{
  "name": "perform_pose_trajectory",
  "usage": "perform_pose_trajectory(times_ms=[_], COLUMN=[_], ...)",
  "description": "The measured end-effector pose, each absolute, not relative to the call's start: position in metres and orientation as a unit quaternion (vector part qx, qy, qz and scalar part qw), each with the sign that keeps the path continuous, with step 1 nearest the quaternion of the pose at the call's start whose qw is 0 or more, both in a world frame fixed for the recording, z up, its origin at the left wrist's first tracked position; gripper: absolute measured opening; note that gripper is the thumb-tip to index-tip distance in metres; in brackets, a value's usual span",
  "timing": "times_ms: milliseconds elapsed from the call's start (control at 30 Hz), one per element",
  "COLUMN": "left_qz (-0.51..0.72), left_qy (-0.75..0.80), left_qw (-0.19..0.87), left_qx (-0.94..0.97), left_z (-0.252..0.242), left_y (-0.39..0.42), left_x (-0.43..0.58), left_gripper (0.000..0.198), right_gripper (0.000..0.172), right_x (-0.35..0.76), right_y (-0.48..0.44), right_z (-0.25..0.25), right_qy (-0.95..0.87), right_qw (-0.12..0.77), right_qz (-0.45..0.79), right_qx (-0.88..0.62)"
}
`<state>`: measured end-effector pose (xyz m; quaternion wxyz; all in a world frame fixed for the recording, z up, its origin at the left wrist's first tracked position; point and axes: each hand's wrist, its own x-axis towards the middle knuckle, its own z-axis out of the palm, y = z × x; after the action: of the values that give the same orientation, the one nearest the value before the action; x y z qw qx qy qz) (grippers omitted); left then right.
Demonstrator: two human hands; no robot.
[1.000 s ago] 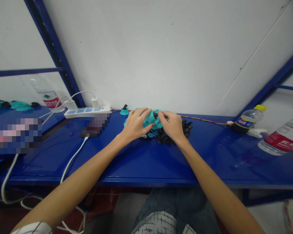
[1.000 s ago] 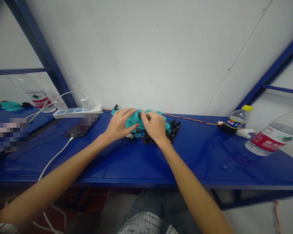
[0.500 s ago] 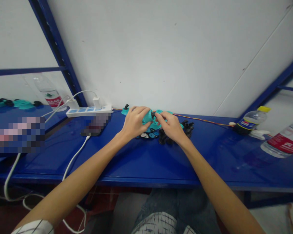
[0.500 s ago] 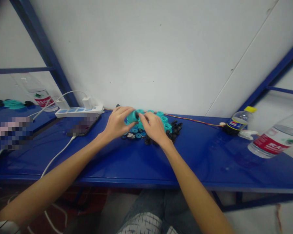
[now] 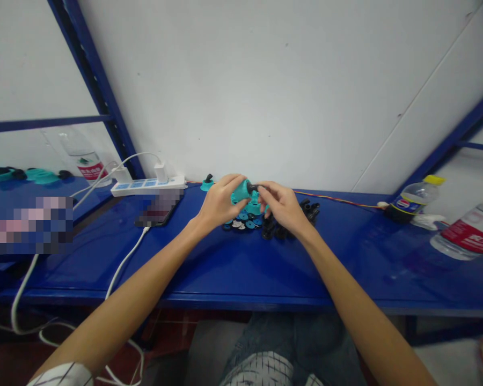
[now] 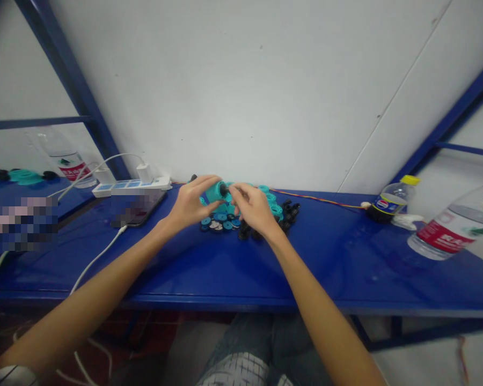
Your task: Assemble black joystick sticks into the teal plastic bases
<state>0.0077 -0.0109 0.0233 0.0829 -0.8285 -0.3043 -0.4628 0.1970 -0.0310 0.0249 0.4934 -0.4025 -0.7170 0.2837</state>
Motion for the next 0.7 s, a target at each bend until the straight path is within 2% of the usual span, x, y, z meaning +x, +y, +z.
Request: perform_pose_trajectory(times_ms=[100, 267, 400, 533, 700], left_qz=[-0.455, -0.437, -0.412, -0.385, -0.36], left_qy=[-0.269, -0.258, -0.276, -0.295, -0.344], left_qw=[0.079, 0.082, 0.102, 0.118, 0.132], left_qx=[-0.845, -0.858, -0.863, -0.866, -0.857], left_z=[0.024, 0.021, 0.018, 0.019, 0.024], left_y=[-0.008, -0.004, -0.003, -0.008, -0.015], left_x=[0.005, 0.002, 0.003, 0.007, 0.008], left_gripper=[0.041, 0.043, 0.043, 0.042, 0.042], right_gripper=[0.038, 0.035, 0.046, 0.036, 0.028], right_x=[0.195, 0.196, 0.197, 0.198, 0.197], right_y=[-0.033, -0.032, -0.032, -0.032, -0.035], right_z=[0.024, 0.024, 0.025, 0.025, 0.024], right_qy=[-0.697, -0.703, -0.691, -0.7, -0.723], right_qw=[0.496, 0.509, 0.53, 0.49, 0.49], right_qz=[0.311, 0.276, 0.217, 0.156, 0.193], right_qx=[-0.415, -0.413, -0.44, -0.496, -0.448])
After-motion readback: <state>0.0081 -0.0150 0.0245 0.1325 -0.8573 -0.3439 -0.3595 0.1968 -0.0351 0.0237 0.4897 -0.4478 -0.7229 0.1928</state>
